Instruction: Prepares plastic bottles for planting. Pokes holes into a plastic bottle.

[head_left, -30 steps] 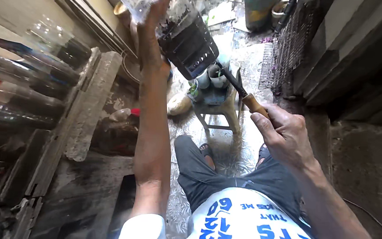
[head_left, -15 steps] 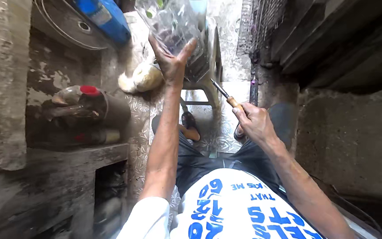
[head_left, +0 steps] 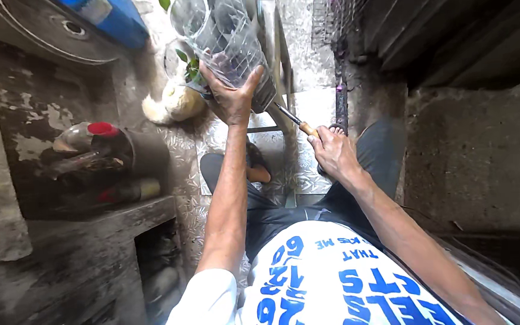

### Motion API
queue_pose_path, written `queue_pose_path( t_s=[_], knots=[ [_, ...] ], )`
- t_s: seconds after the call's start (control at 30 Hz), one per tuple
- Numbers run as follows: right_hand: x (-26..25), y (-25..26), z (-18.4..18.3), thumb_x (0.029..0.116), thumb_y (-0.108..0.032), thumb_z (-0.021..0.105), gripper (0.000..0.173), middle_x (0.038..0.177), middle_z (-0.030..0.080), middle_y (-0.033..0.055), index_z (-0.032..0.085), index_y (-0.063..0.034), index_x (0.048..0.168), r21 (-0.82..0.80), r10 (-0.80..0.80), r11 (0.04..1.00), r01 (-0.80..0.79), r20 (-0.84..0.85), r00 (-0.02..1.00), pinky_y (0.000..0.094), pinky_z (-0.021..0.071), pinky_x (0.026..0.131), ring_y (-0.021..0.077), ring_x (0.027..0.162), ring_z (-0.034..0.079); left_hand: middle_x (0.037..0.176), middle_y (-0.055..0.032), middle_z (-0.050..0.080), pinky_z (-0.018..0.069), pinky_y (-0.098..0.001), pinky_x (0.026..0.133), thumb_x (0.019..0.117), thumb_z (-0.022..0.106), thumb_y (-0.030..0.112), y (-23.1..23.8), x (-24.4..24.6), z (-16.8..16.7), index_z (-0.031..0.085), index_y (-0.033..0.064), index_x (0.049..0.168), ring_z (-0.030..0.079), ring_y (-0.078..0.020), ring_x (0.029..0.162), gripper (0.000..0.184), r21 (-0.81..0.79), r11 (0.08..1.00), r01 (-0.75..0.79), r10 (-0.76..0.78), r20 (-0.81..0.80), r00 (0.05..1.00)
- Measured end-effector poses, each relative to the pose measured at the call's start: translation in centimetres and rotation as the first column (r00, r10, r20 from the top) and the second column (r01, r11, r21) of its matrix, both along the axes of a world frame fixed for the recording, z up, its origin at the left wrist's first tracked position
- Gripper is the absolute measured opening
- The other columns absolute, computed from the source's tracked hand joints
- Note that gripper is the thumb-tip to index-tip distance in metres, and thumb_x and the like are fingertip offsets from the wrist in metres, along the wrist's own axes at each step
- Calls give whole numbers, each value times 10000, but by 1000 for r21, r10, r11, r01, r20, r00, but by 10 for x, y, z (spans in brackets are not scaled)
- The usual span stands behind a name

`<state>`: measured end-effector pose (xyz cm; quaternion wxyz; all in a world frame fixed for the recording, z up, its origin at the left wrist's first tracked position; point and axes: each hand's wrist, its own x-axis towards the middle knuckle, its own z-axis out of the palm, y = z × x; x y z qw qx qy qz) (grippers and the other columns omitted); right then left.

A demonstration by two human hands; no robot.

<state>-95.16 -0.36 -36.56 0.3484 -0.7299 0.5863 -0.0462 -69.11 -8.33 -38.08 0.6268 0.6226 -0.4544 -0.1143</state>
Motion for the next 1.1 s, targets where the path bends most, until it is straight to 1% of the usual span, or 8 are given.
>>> queue_pose_path(
  t_s=[0.27,0.37,0.43,0.53,0.63,0.7,0.97,1.1],
  knots=[
    [8,-13,1,1092,-440,410,407,885,688,188,628,-101,1146,49,29,998,-25,-78,997,611,505,694,418,871,697,1315,-254,578,510,-348,1083,618,967,262,-10,1,-2,257,-148,1459,597,-261,1234,1175,-36,999,14,-14,11,1000],
    [12,-16,3,1092,-447,403,418,885,687,195,625,-101,1166,68,36,997,-30,-93,995,620,506,703,431,874,696,1435,-271,489,461,-317,1123,622,957,305,-10,3,5,231,-135,1499,535,-251,1321,1221,63,998,-22,21,19,1000],
    [12,-17,3,1095,-439,391,419,899,687,197,616,-95,1179,67,38,997,-33,-82,996,623,510,712,433,882,696,1467,-254,471,443,-298,1135,628,951,329,-11,4,10,224,-118,1518,519,-229,1342,1233,114,993,-35,32,20,999],
    [6,-10,2,1107,-435,388,412,820,639,204,594,-81,1157,10,33,999,-33,13,999,611,489,609,441,785,672,1480,-259,453,443,-302,1132,641,949,312,-13,6,13,238,-106,1519,514,-235,1343,1205,122,992,-9,9,5,1000],
    [9,-18,-3,1092,-450,396,412,849,671,182,615,-112,1177,63,38,997,-37,-21,999,612,506,676,421,832,689,1499,-255,438,427,-291,1149,646,945,324,-15,6,13,206,-100,1537,500,-221,1364,1233,143,990,-11,13,-10,1000],
    [10,-20,-5,1091,-458,395,413,840,670,168,620,-119,1162,61,40,997,-39,-26,999,610,498,671,408,824,689,1536,-257,396,401,-289,1170,655,940,332,-16,7,12,186,-85,1555,462,-220,1402,1246,173,985,-6,14,-41,999],
    [10,-20,-2,1095,-455,387,410,837,668,163,616,-124,1173,54,32,998,-31,-10,999,600,500,667,398,810,687,1459,-228,480,473,-308,1119,654,948,322,-16,11,11,217,-75,1528,540,-212,1323,1207,154,987,40,-29,-71,997],
    [11,-21,-3,1093,-452,386,412,825,667,158,625,-122,1158,50,34,998,-34,-3,999,603,494,665,394,801,685,1526,-241,410,447,-312,1146,643,964,364,-14,13,16,121,-74,1570,500,-221,1367,1328,127,989,82,-71,-85,994]
  ],
)
